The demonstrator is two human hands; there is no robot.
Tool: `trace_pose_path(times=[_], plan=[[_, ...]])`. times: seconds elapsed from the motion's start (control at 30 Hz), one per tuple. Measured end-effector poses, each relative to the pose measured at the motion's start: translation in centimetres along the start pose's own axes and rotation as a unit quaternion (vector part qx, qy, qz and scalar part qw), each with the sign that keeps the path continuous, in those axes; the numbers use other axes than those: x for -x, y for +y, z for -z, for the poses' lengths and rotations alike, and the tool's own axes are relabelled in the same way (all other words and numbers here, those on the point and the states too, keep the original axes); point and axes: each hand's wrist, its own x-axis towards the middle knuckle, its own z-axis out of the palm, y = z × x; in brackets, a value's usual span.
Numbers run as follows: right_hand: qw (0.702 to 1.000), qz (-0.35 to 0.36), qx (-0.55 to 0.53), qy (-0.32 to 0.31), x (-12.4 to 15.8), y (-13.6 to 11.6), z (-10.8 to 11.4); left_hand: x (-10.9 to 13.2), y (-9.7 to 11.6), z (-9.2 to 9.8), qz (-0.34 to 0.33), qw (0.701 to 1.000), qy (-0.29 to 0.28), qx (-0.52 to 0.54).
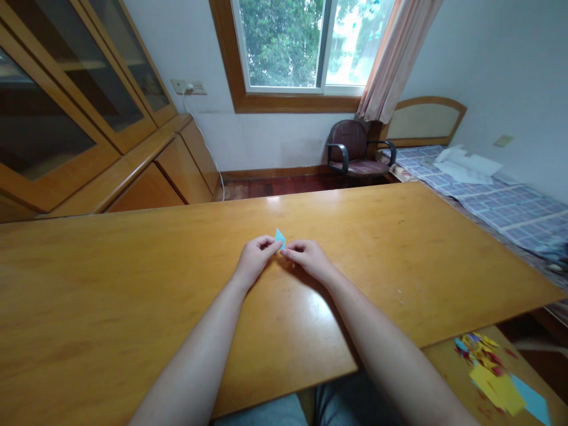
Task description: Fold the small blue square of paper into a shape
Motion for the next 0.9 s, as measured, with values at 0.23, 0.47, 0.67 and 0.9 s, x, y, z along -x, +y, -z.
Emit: trace_pose_path(times=[0.23,0.47,0.67,0.9], plan=[[1.000,0.008,0.018,0.001,-0.16,0.00,0.02,0.01,-0.06,-0.04,0.003,1.000,0.010,-0.009],[0.998,0.019,0.052,0.005,-0.25,0.04,0.13,0.09,-0.03,-0.03,-0.007,1.000,0.022,-0.005],[0.999,0.017,0.035,-0.006,-0.15,0.04,0.11,0.14,-0.05,0.00,-0.008,1.000,0.027,-0.011],[1.000,0.016,0.021,-0.004,-0.21,-0.03,0.15,0.25,0.09,-0.14,-0.010,0.999,0.031,-0.005]])
